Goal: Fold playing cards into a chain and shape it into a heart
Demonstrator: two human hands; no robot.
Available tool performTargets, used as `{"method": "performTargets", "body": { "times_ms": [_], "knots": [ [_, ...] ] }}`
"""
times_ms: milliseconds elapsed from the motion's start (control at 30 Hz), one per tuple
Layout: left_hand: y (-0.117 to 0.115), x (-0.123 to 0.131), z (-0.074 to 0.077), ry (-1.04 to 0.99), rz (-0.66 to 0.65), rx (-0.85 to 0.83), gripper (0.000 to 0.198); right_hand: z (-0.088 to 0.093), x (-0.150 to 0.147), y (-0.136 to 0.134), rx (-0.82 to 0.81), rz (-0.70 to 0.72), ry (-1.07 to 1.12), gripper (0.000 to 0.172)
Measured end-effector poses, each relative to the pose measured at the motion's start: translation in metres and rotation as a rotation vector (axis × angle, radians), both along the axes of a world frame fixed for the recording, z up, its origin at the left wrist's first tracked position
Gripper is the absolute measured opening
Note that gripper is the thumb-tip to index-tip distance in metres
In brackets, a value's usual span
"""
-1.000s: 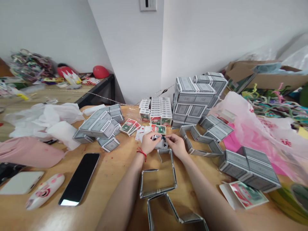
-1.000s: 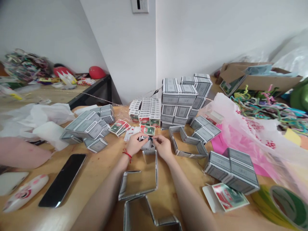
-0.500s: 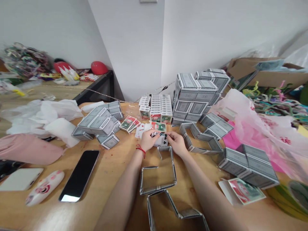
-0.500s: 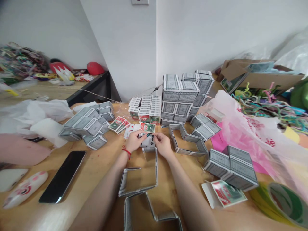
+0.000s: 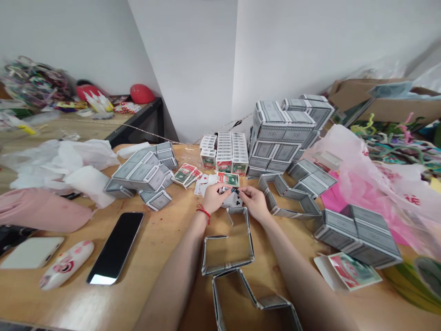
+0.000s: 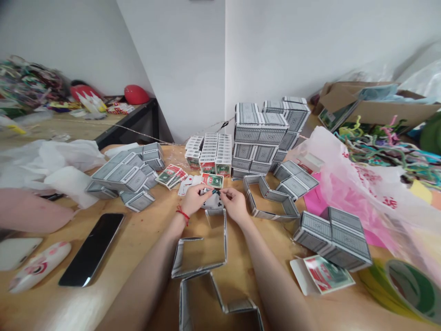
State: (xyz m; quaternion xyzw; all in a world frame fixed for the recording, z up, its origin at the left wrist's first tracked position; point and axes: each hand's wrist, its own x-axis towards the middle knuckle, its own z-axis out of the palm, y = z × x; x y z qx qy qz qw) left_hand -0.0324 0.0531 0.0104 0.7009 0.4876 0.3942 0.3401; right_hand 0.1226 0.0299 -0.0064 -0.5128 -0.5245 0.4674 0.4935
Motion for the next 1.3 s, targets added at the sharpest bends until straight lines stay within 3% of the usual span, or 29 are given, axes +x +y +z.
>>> {"method": "performTargets", "body": {
  "times_ms": [400,567,867,1300],
  "knots": [
    [0.0029,-0.0014,0.0015,-0.012,-0.031,-0.004,0.016,-0.0012,0.0014,0.0010,-0.009,0.056,0.078,0.029],
    [0.0036,-0.0019,0.0004,0.005,-0.100,-0.010,0.018,-0.0046,0.0020,0.0029,0.026,-0.009,0.022,0.026],
    [0.0011,0.0005,-0.0007,0.026,-0.030,0.022,0.015,-0.0064,0.0033,0.0033,0.022,-0.024,-0.050,0.026],
    [0.0000,0.0009,-0.0017,0.054,-0.030,0.036,0.013,-0.0043,0.0012,0.0004,0.061,-0.019,-0.090,0.022]
  ]
}}
